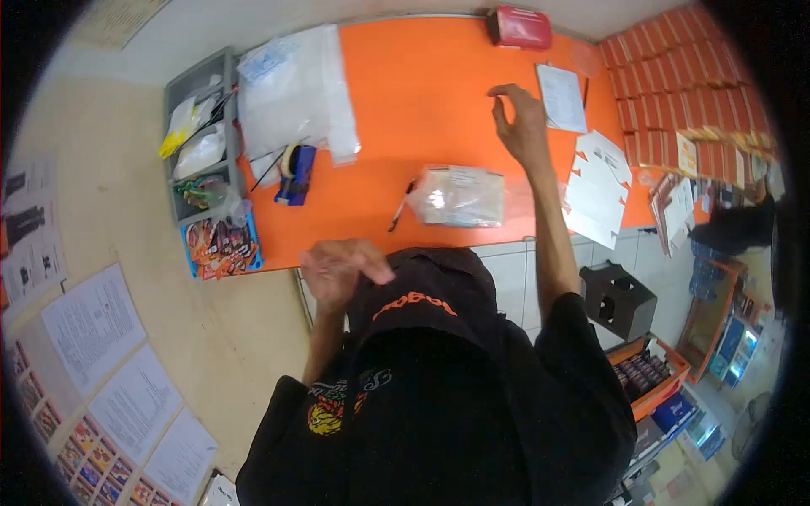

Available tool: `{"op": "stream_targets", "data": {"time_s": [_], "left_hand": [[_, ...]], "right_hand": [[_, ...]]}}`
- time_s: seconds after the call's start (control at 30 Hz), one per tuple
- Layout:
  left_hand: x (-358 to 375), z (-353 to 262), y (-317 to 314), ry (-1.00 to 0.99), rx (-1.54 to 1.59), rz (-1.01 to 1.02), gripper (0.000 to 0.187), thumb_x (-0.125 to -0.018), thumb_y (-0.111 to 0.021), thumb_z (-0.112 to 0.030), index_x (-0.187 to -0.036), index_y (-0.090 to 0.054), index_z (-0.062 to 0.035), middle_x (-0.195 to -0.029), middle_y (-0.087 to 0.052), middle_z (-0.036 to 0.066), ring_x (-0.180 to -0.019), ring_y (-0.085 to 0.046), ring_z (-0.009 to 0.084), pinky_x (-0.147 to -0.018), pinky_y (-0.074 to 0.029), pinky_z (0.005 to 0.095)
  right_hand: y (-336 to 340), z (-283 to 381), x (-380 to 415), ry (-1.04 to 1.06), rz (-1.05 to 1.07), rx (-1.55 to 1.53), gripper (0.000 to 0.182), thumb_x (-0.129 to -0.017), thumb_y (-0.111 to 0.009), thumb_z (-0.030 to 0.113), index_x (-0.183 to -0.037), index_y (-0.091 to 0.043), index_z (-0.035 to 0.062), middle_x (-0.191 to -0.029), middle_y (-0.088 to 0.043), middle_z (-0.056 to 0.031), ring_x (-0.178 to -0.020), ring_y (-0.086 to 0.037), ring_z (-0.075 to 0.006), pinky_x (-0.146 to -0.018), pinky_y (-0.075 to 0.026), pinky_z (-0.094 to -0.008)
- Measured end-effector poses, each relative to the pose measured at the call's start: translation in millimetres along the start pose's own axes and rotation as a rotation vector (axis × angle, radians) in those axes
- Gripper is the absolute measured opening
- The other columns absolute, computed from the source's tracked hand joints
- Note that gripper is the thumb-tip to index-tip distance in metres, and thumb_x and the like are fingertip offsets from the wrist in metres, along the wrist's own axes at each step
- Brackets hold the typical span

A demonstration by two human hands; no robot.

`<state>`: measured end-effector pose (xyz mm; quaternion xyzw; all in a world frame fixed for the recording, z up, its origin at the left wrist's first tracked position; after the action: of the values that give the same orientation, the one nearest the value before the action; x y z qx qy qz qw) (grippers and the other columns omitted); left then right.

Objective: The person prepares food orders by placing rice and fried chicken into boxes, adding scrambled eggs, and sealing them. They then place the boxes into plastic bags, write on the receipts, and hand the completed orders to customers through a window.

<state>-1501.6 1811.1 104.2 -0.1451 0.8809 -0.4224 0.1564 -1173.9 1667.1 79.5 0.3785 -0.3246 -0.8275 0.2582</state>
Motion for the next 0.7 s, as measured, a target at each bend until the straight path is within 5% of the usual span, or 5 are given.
{"op": "stream_targets", "data": {"time_s": [0.07,0.2,0.43,0.6,0.7], "left_hand": [[24,-33,57,-0.138,-0.434,-0.003,0.054,-0.103,-0.034,-0.047,-0.074,-0.056,-0.0076,-0.059,-0.053,0.007,-0.05,-0.048,0.0186,-0.05,-0.039,0.0339],[76,-109,152,-0.003,-0.879,-0.583,0.052,-0.104,-0.041,-0.038,-0.062,-0.043,-0.006,-0.054,-0.039,0.0,-0.05,-0.035,0.0086,-0.049,-0.031,0.0251],[127,-231,305,-0.125,-1.065,-0.969,0.02,-0.1,-0.053,-0.023,-0.108,-0.057,-0.0047,-0.072,-0.053,0.0,-0.062,-0.051,0.008,-0.058,-0.044,0.0232],[126,-250,355,0.001,-1.283,-1.001,0.031,-0.091,-0.065,-0.019,-0.117,-0.058,-0.004,-0.088,-0.063,0.004,-0.082,-0.059,0.0133,-0.072,-0.048,0.0279],[126,-256,357,0.128,-1.155,-0.935,0.036,-0.092,-0.065,-0.027,-0.118,-0.058,-0.0037,-0.095,-0.064,0.004,-0.088,-0.06,0.0145,-0.078,-0.047,0.0302]], "right_hand": [[-6,43,-11,-0.061,-0.034,-0.09,0.009,-0.088,-0.065,0.011,-0.093,-0.063,0.0042,-0.085,-0.068,-0.0088,-0.077,-0.065,-0.0232,-0.067,-0.047,-0.0372],[-90,163,25,-0.21,0.479,-0.503,0.013,-0.09,-0.063,0.011,-0.081,-0.062,0.0028,-0.073,-0.063,-0.0063,-0.068,-0.061,-0.0136,-0.062,-0.044,-0.0306],[-265,343,57,0.112,0.915,-0.707,0.021,-0.086,-0.068,0.021,-0.081,-0.062,0.0025,-0.073,-0.062,-0.0172,-0.072,-0.062,-0.0388,-0.065,-0.05,-0.0437],[-422,376,-3,0.19,0.318,-0.36,0.023,-0.083,-0.067,0.024,-0.089,-0.059,0.0025,-0.077,-0.063,-0.0195,-0.073,-0.063,-0.0406,-0.067,-0.051,-0.0471],[-485,381,-18,0.117,0.843,0.011,0.021,-0.082,-0.067,0.019,-0.088,-0.056,0.002,-0.082,-0.063,-0.0191,-0.078,-0.063,-0.0411,-0.066,-0.048,-0.0488]]}}
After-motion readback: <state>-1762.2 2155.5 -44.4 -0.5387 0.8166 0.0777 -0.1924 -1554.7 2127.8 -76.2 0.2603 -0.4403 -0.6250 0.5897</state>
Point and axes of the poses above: each hand's wrist, its own x-axis away from the middle knuckle, its own y-axis out of the back of the hand, z = x × y, the point moved 2 cm from there along -x, towards the middle knuckle
